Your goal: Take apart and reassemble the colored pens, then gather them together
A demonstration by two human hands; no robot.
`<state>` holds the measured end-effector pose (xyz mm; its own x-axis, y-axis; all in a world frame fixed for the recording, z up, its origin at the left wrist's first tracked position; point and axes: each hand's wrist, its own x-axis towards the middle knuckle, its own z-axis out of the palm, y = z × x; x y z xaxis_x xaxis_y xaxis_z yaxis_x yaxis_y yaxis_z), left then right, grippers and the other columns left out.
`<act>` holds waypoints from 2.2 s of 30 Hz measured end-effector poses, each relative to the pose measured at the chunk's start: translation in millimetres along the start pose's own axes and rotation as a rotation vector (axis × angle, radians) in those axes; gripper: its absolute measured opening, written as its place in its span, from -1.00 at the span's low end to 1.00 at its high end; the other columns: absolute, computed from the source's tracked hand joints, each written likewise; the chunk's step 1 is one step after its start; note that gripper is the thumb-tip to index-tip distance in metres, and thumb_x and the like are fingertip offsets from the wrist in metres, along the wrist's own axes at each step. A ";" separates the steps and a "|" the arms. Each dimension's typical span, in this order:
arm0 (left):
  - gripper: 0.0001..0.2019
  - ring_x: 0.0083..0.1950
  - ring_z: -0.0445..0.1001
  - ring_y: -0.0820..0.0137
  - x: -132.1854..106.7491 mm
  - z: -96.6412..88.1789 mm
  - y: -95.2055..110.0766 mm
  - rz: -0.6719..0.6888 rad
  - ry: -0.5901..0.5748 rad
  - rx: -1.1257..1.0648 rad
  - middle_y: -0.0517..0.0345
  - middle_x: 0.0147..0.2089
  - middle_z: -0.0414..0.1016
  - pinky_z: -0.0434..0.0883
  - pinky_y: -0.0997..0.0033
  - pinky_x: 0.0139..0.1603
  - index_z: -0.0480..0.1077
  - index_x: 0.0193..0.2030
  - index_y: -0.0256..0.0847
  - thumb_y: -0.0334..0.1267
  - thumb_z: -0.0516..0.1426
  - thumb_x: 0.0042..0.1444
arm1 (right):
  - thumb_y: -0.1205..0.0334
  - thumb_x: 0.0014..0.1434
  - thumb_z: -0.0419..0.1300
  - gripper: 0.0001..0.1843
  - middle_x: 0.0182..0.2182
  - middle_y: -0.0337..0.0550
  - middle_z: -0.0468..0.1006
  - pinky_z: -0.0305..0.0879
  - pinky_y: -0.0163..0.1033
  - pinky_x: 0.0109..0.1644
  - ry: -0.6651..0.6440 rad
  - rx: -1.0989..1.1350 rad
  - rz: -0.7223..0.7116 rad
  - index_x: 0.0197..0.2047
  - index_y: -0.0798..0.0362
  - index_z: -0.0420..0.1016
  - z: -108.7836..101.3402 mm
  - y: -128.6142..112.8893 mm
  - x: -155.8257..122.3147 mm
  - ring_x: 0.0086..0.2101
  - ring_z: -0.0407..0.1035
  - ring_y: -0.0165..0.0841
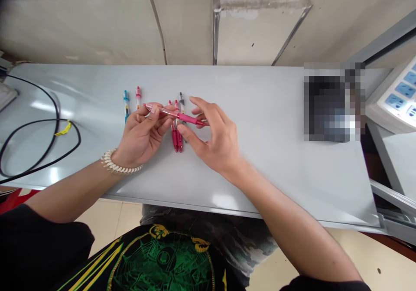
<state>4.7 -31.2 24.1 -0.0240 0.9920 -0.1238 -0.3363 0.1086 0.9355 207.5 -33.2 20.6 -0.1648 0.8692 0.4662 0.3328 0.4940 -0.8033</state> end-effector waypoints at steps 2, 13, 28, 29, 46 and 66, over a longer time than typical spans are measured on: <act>-0.84 0.06 0.73 0.34 -0.7 1.8 1.9 0.009 0.006 0.000 0.11 0.01 0.74 0.69 0.44 0.09 0.56 -0.17 -0.12 -0.12 0.37 0.31 | 0.09 0.42 0.29 -0.80 -0.22 -0.12 0.68 0.59 -0.13 -0.10 -0.025 0.028 0.048 -0.01 -0.02 0.68 -1.1 -1.7 0.5 -0.26 0.56 -0.32; -0.80 0.01 0.73 0.34 -3.8 5.2 -1.9 0.028 0.020 0.028 0.10 -0.02 0.73 0.69 0.40 0.06 0.54 -0.14 -0.08 -0.07 0.38 0.28 | 0.09 0.38 0.34 -0.79 -0.30 -0.18 0.72 0.55 -0.22 -0.26 -0.049 0.122 0.158 -0.03 -0.01 0.72 -3.8 -3.5 0.2 -0.37 0.55 -0.39; -0.90 0.04 0.72 0.42 -2.5 0.6 1.8 0.008 -0.013 0.003 0.25 -0.05 0.75 0.65 0.43 0.10 0.56 -0.16 -0.08 -0.17 0.34 0.33 | 0.20 0.46 0.22 -0.80 -0.16 -0.14 0.72 0.60 -0.16 -0.07 -0.103 0.034 0.004 -0.03 -0.08 0.71 -5.3 -1.3 0.8 -0.20 0.59 -0.33; -0.91 0.00 0.72 0.46 -2.2 0.6 1.7 0.010 -0.007 -0.004 0.26 -0.06 0.75 0.66 0.46 0.09 0.57 -0.17 -0.08 -0.17 0.34 0.33 | 0.22 0.43 0.25 -0.82 -0.07 -0.13 0.71 0.60 -0.14 -0.02 -0.083 0.046 -0.008 -0.02 -0.09 0.71 -5.7 -2.2 1.2 -0.12 0.60 -0.31; -0.92 -0.09 0.72 0.45 -6.0 7.1 6.3 0.000 -0.009 -0.075 0.16 -0.11 0.75 0.65 0.52 -0.03 0.61 -0.21 -0.15 -0.28 0.31 0.36 | 0.27 0.32 0.40 -0.94 -0.16 -0.17 0.74 0.64 -0.19 -0.12 -0.061 0.181 0.019 -0.17 -0.06 0.75 -5.7 -3.6 3.4 -0.19 0.63 -0.33; -0.86 -0.13 0.73 0.47 -4.7 5.7 4.2 0.042 -0.013 -0.050 0.13 -0.12 0.75 0.67 0.56 -0.07 0.58 -0.20 -0.18 -0.18 0.37 0.31 | 0.24 0.30 0.41 -0.77 -0.10 -0.15 0.70 0.63 -0.14 -0.04 -0.122 0.284 0.110 0.03 -0.07 0.68 -5.0 -1.9 1.6 -0.14 0.62 -0.31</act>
<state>8.8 -35.0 30.5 -0.0267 0.9964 -0.0804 -0.3820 0.0642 0.9219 211.3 -33.0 24.7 -0.2579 0.9054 0.3372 0.0852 0.3689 -0.9255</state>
